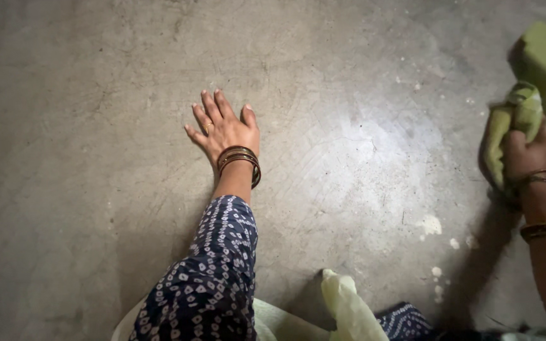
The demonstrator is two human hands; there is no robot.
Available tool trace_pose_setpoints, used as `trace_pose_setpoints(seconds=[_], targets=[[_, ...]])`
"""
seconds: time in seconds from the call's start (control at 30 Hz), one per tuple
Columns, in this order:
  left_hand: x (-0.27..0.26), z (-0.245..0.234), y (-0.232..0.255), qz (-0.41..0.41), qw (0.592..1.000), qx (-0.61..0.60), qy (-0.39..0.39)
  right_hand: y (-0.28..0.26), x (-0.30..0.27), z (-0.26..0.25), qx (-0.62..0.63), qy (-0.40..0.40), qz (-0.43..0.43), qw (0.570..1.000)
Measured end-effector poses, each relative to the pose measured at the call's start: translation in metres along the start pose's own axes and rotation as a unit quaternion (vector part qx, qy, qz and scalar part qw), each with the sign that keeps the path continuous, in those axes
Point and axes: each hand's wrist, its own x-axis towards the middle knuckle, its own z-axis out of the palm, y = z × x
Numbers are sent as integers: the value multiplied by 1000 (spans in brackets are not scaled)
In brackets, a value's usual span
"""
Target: The person wipes a concrete floor by hand using a light green cloth, applying circular pressure and sweeping motions across different areas before folding the cloth.
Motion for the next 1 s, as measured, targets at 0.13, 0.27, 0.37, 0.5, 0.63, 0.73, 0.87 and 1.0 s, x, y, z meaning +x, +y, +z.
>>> trace_pose_setpoints(seconds=[0.13, 0.27, 0.37, 0.5, 0.63, 0.73, 0.87, 1.0], targets=[[0, 1, -1, -1, 1000, -7, 1, -16, -5, 12, -6, 55, 24, 998], [0, 1, 1, -2, 1000, -4, 6, -82, -38, 31, -38, 90, -92, 991], [0, 1, -1, 0, 1000, -4, 8, -176, -102, 37, 90, -72, -4, 993], [1, 5, -2, -2, 1000, -6, 3, -290, -194, 21, -10, -58, -308, 950], [6, 15, -5, 7, 999, 41, 3, -341, -239, 2, 42, -85, -377, 921], [8, 18, -6, 17, 994, 103, -9, -345, -239, 0, 52, -69, -410, 908], [5, 12, -3, 2, 1000, 18, -10, -336, -214, 7, 13, -61, -461, 885], [1, 4, -2, -5, 1000, -5, -18, -288, -152, 17, -9, -89, -342, 935]])
